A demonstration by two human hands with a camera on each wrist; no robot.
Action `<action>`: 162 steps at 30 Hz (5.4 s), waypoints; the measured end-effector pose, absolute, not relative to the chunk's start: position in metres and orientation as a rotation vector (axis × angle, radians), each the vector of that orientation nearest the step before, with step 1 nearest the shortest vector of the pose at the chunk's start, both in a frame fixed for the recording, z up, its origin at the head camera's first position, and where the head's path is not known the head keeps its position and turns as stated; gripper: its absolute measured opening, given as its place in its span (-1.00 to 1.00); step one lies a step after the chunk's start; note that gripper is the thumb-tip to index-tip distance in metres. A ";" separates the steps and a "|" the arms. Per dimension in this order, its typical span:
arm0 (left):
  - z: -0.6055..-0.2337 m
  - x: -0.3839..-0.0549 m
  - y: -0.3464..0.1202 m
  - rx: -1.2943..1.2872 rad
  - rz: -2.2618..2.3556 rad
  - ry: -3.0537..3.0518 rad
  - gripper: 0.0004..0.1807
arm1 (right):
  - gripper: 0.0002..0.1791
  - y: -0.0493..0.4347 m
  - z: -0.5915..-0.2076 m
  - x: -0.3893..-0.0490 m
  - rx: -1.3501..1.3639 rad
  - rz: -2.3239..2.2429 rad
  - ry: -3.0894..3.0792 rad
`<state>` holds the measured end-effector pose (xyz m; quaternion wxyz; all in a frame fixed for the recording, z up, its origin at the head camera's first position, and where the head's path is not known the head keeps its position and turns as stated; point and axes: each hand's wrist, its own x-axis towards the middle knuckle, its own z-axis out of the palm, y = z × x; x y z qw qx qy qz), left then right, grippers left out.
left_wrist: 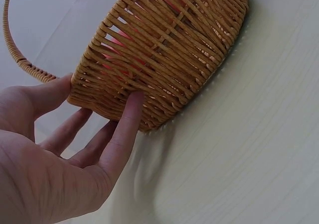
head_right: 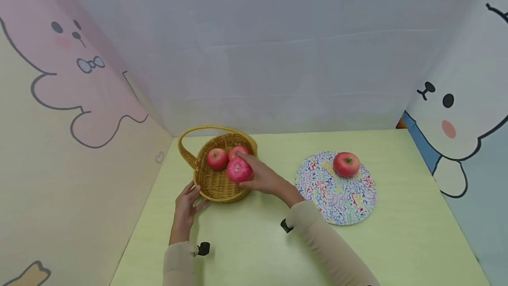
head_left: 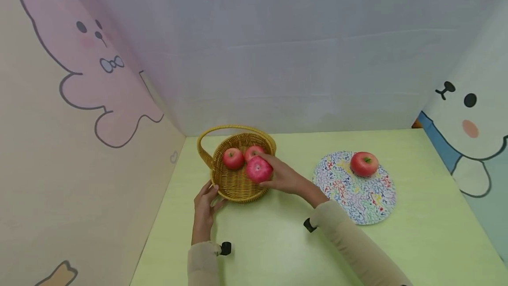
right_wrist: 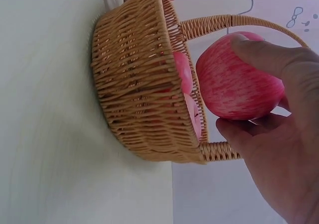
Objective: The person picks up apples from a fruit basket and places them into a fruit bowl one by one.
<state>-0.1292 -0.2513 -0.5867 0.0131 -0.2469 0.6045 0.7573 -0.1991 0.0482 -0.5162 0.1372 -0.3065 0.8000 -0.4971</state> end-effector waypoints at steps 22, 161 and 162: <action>-0.586 -0.131 -0.253 -0.792 2.376 1.903 -0.39 | -0.04 0.090 -0.525 -0.189 -0.860 -1.535 2.371; -0.592 -0.128 -0.253 -0.777 2.390 1.836 -0.37 | 0.09 0.182 -0.608 -0.151 0.395 -1.777 2.802; -0.592 -0.128 -0.252 -0.775 2.389 1.837 -0.37 | 0.09 0.182 -0.608 -0.148 0.396 -1.775 2.806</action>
